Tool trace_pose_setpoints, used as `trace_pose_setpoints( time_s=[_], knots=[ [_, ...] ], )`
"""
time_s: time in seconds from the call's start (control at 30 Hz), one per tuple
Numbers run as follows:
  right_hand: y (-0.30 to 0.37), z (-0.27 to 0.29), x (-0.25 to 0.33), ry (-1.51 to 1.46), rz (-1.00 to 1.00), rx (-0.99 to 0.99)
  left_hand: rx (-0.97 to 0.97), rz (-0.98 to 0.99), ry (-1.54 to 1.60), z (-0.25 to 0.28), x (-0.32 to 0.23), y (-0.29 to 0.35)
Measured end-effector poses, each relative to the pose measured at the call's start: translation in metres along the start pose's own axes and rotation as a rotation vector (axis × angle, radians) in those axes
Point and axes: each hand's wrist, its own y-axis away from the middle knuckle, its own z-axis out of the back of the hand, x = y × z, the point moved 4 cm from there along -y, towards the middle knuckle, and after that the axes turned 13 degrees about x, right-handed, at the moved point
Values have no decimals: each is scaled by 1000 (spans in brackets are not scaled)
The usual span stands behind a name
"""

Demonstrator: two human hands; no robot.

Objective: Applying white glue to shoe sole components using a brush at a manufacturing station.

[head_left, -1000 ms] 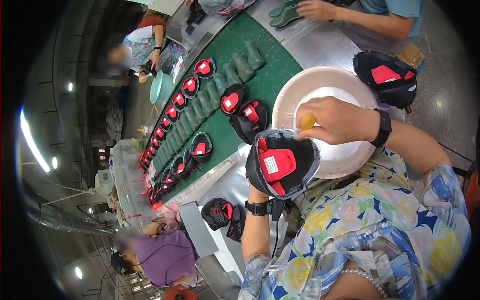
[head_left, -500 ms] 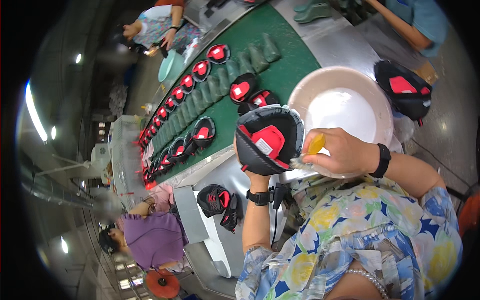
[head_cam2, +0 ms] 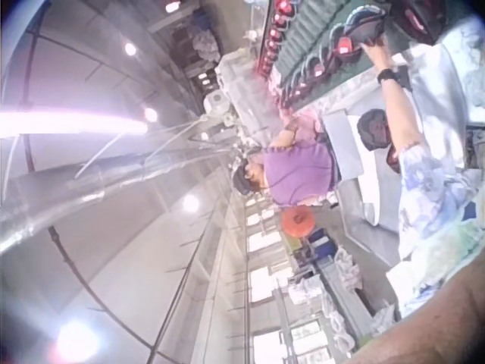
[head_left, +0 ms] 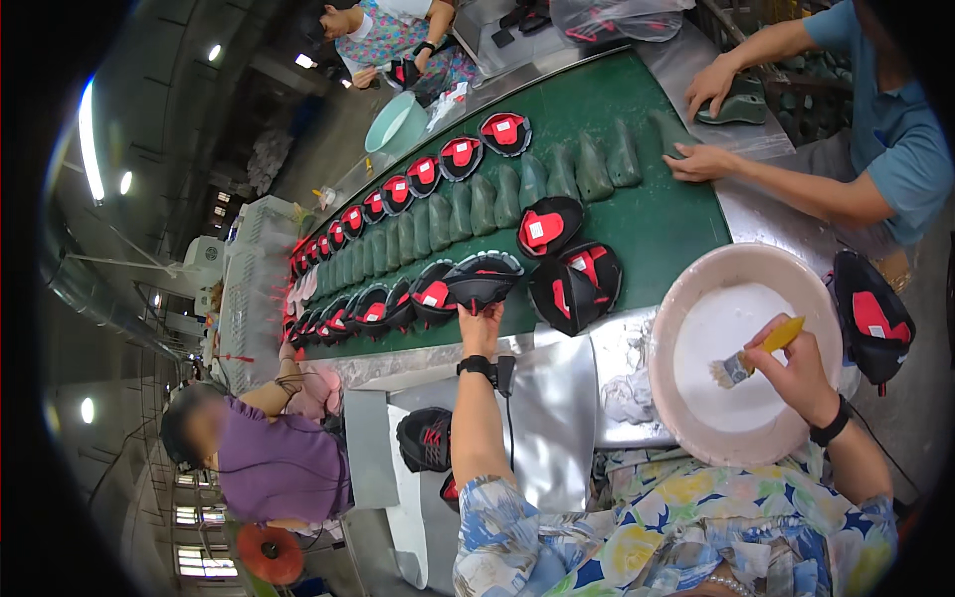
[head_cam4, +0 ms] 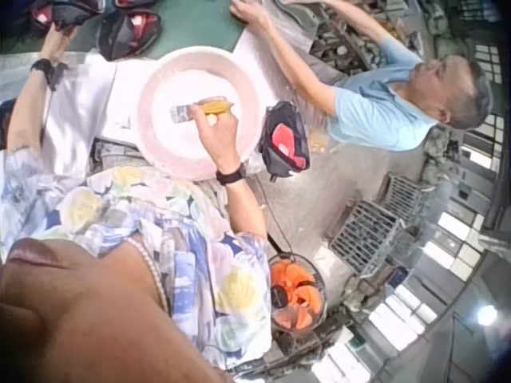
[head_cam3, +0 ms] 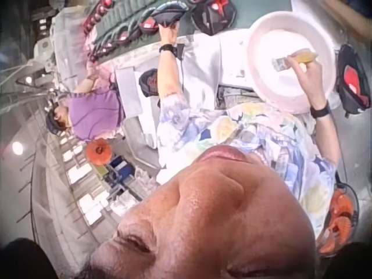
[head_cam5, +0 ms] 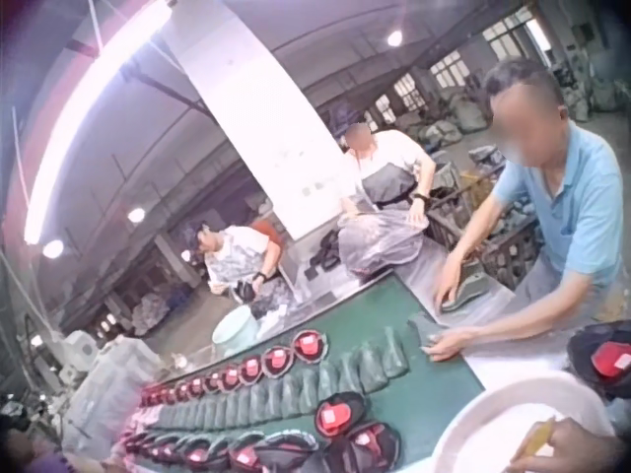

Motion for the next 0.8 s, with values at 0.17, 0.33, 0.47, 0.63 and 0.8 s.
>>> trace_pose_setpoints(
  time_s=[0.17,0.33,0.47,0.63,0.8],
  knots=[
    [-7,4,-7,15,-86,38,-662,116,-600,45,-7,-27],
    [-2,14,-12,84,-160,27,-441,-325,-1478,-62,-32,-74],
    [-7,7,-7,95,-152,58,-176,-366,-1969,-137,8,-85],
    [3,7,-10,91,-139,57,-218,-263,-2017,-123,14,-75],
    [4,22,-10,129,-150,32,-316,-336,-1966,-112,7,-48]
  ],
)
